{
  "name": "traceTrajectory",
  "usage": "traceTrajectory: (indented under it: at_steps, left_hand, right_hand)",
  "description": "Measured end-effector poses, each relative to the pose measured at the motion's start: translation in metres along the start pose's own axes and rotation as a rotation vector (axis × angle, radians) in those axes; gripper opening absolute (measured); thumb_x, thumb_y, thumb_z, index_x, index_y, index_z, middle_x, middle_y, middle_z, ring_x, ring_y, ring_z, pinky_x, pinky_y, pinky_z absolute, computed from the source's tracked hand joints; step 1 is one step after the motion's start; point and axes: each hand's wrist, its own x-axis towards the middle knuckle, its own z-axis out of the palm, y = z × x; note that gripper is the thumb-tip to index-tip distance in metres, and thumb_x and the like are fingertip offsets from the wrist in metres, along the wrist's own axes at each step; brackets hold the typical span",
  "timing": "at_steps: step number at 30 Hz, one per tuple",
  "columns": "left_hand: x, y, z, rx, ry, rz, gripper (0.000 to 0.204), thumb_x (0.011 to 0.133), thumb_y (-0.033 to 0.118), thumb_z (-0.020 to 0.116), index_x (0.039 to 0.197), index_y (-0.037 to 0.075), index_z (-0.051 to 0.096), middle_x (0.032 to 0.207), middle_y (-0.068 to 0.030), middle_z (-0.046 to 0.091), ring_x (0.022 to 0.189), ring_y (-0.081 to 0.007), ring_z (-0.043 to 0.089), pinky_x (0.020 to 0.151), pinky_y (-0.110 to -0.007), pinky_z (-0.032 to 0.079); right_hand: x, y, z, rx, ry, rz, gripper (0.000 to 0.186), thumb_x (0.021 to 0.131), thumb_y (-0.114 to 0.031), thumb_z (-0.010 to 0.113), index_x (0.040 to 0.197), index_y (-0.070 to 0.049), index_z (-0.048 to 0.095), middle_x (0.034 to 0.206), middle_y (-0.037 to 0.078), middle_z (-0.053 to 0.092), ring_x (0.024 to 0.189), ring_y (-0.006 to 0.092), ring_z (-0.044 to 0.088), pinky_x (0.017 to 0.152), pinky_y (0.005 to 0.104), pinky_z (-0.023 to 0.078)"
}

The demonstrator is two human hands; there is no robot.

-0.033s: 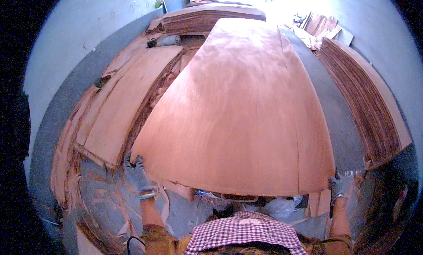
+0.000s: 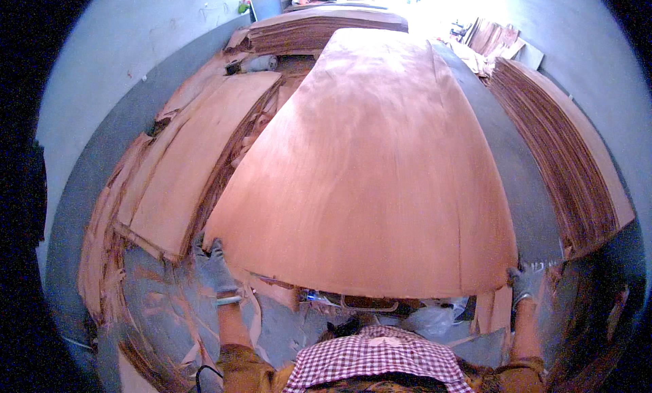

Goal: The person trims and stacks sheets of wood veneer. They spray liquid from a bottle onto the wood, align sheets using a straightedge, and cut sections with a utility knife before moving them onto a stack.

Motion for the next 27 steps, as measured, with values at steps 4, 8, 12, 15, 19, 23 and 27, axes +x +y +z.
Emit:
traceTrajectory:
  at_steps: [4, 8, 12, 15, 19, 23, 27]
  left_hand:
    - [0.001, -0.047, 0.028, 0.101, -0.027, -0.058, 0.041, 0.081, 0.003, 0.063, 0.118, 0.000, 0.047, 0.105, -0.0064, 0.054, 0.085, -0.0129, 0.052, 0.074, -0.025, 0.047]
    - [-0.015, -0.054, 0.033, 0.219, -0.051, -0.317, 0.039, 0.081, 0.003, 0.064, 0.116, 0.002, 0.049, 0.102, -0.0063, 0.054, 0.080, -0.0120, 0.050, 0.063, -0.024, 0.046]
    - [-0.004, -0.116, -0.007, -0.009, -0.011, -0.426, 0.033, 0.080, 0.003, 0.065, 0.110, 0.004, 0.051, 0.095, -0.0045, 0.056, 0.072, -0.0102, 0.053, 0.054, -0.022, 0.046]
    - [-0.004, -0.092, -0.004, -0.108, -0.044, -0.523, 0.024, 0.080, 0.004, 0.065, 0.101, 0.008, 0.054, 0.082, 0.0002, 0.058, 0.062, -0.0079, 0.054, 0.051, -0.021, 0.047]
    - [0.009, -0.085, -0.004, -0.182, -0.072, -0.401, 0.011, 0.082, 0.004, 0.062, 0.091, 0.008, 0.058, 0.079, 0.0010, 0.057, 0.063, -0.0067, 0.053, 0.052, -0.020, 0.047]
    - [0.007, -0.054, 0.009, -0.130, -0.101, -0.279, 0.011, 0.082, 0.001, 0.060, 0.091, 0.007, 0.057, 0.080, 0.0007, 0.057, 0.064, -0.0065, 0.052, 0.055, -0.020, 0.047]
    - [0.004, -0.039, 0.008, -0.091, -0.045, -0.247, 0.012, 0.082, 0.000, 0.059, 0.092, 0.005, 0.056, 0.080, 0.0001, 0.057, 0.066, -0.0071, 0.052, 0.056, -0.021, 0.048]
  right_hand:
    - [0.071, -0.007, -0.031, 0.093, -0.082, -0.067, 0.026, 0.070, -0.011, 0.065, 0.093, 0.000, 0.058, 0.082, 0.006, 0.058, 0.066, 0.0170, 0.053, 0.057, 0.0291, 0.042]
    - [0.079, -0.016, -0.048, 0.148, -0.150, -0.139, 0.050, 0.075, -0.015, 0.066, 0.120, 0.004, 0.052, 0.106, 0.013, 0.062, 0.089, 0.0253, 0.059, 0.081, 0.0330, 0.047]
    - [0.047, 0.004, -0.034, 0.185, -0.287, -0.035, 0.053, 0.078, -0.016, 0.064, 0.125, 0.002, 0.047, 0.096, 0.011, 0.064, 0.079, 0.0217, 0.060, 0.070, 0.0319, 0.051]
    - [0.009, -0.018, -0.026, 0.171, -0.237, 0.254, 0.049, 0.079, -0.019, 0.065, 0.124, -0.005, 0.051, 0.085, 0.005, 0.060, 0.061, 0.0125, 0.055, 0.049, 0.0258, 0.046]
    - [0.015, -0.011, -0.017, 0.154, -0.151, 0.183, 0.038, 0.081, -0.022, 0.064, 0.114, -0.006, 0.056, 0.071, 0.003, 0.056, 0.052, 0.0114, 0.052, 0.041, 0.0254, 0.042]
    - [0.021, -0.012, -0.017, 0.026, -0.092, 0.134, 0.040, 0.080, -0.021, 0.065, 0.114, -0.003, 0.057, 0.073, 0.005, 0.060, 0.049, 0.0122, 0.052, 0.040, 0.0258, 0.041]
    - [0.023, -0.010, -0.013, 0.003, -0.061, 0.135, 0.046, 0.079, -0.020, 0.066, 0.119, -0.001, 0.055, 0.079, 0.008, 0.063, 0.048, 0.0133, 0.052, 0.040, 0.0264, 0.041]
